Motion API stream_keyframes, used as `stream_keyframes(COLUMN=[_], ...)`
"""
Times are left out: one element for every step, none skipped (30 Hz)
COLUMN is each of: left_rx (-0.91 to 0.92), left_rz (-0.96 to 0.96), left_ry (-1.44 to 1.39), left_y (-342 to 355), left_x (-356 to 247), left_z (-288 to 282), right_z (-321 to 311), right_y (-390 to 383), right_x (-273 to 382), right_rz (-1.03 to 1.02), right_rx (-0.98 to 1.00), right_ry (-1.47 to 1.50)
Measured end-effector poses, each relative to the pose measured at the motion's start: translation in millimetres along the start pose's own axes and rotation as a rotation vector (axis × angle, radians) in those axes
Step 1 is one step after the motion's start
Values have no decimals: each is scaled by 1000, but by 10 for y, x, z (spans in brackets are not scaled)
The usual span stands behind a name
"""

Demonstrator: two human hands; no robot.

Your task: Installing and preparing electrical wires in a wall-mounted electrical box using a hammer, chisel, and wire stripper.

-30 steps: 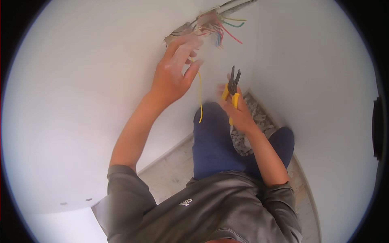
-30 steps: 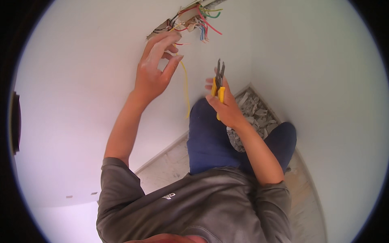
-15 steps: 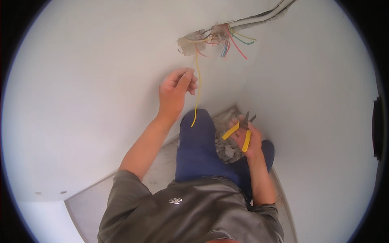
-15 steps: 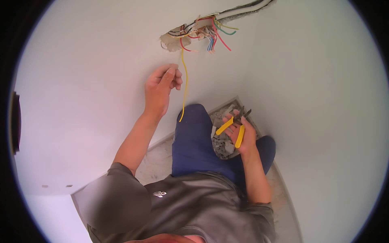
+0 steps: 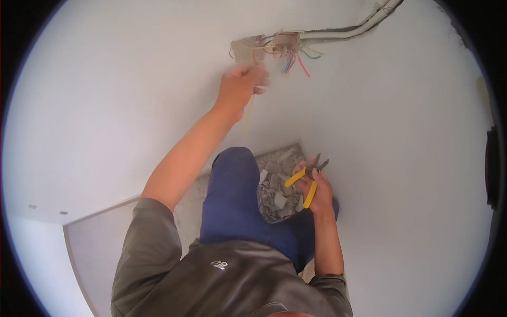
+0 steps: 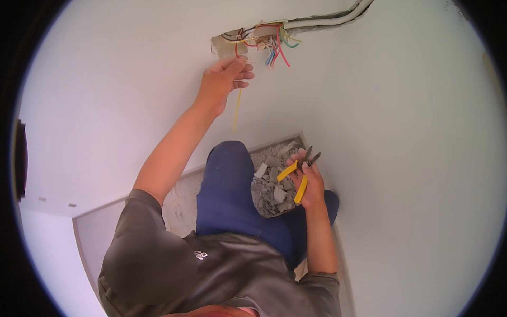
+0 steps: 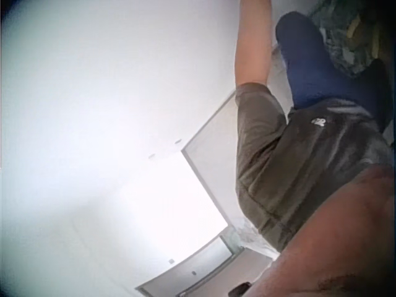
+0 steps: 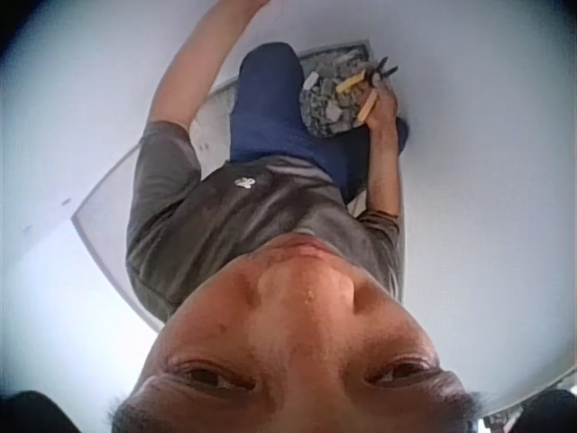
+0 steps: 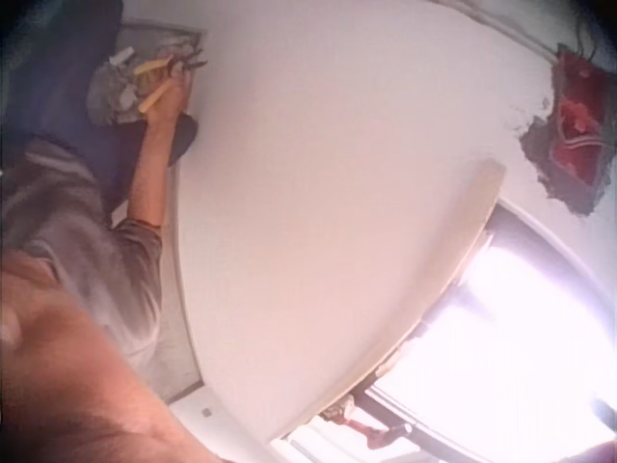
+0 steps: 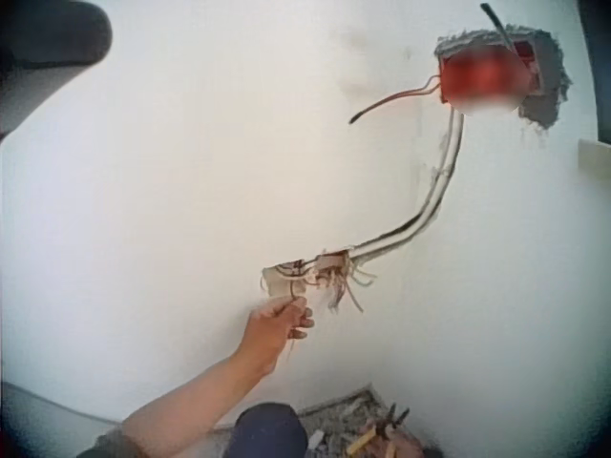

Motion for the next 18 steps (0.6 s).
stream_keyframes(left_rx=[-26, -38, -40, -42, -55, -23, 8, 37, 78, 85, 88, 84, 80, 63, 153, 241, 222, 174], left_rz=[-18, -23, -37, -53, -61, -24, 10, 24, 27, 26, 25, 19, 28, -4, -161, -311, -316, -138], left_ry=[11, 12, -50, -112, -109, -141, -172, -188, -221, -198, -175, -181, -180, -187, -421, -658, -658, -432], left_y=[60, 129, 185, 231, 287, 345, 411, 482, 574, 587, 583, 575, 587, 603, 576, 531, 544, 624], left_x=[-3, 1, 25, 69, 78, 81, 95, 94, 93, -59, -284, -321, -353, -388, -458, -489, -444, -445], left_z=[-30, -76, -134, -196, -245, -281, -333, -483, -555, -551, -547, -575, -636, -743, -838, -898, -977, -1071], right_z=[15, 34, -23, -101, -43, -28, -39, 39, 111, 153, 235, 310, 349, 405, 522, 625, 735, 856], right_y=[68, 125, 199, 281, 356, 430, 528, 552, 602, 661, 683, 721, 774, 804, 853, 904, 955, 1006], right_x=[-15, -10, -51, -126, -142, -164, -181, -225, -180, -159, -116, -64, -88, -79, -107, -145, -153, -160], right_rz=[-18, -35, -21, 4, 29, 46, 48, 70, 53, 47, 34, 16, 52, 36, 18, 43, 30, 10], right_rx=[32, 63, 64, 116, 168, 165, 138, 104, 137, 159, 172, 195, 175, 199, 242, 242, 267, 294], right_ry=[-4, -5, -5, 42, 90, 93, 60, 34, 57, 83, 64, 42, 46, 72, 113, 126, 123, 120])
Point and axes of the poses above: each hand's wrist, its own y-axis towards the middle knuckle, its own z-axis out of the palm, x = y × z, the point moved 5 cm from there along y, towards the middle knuckle, and after that the axes turned 3 degrees about x, right-handed, at the moved point
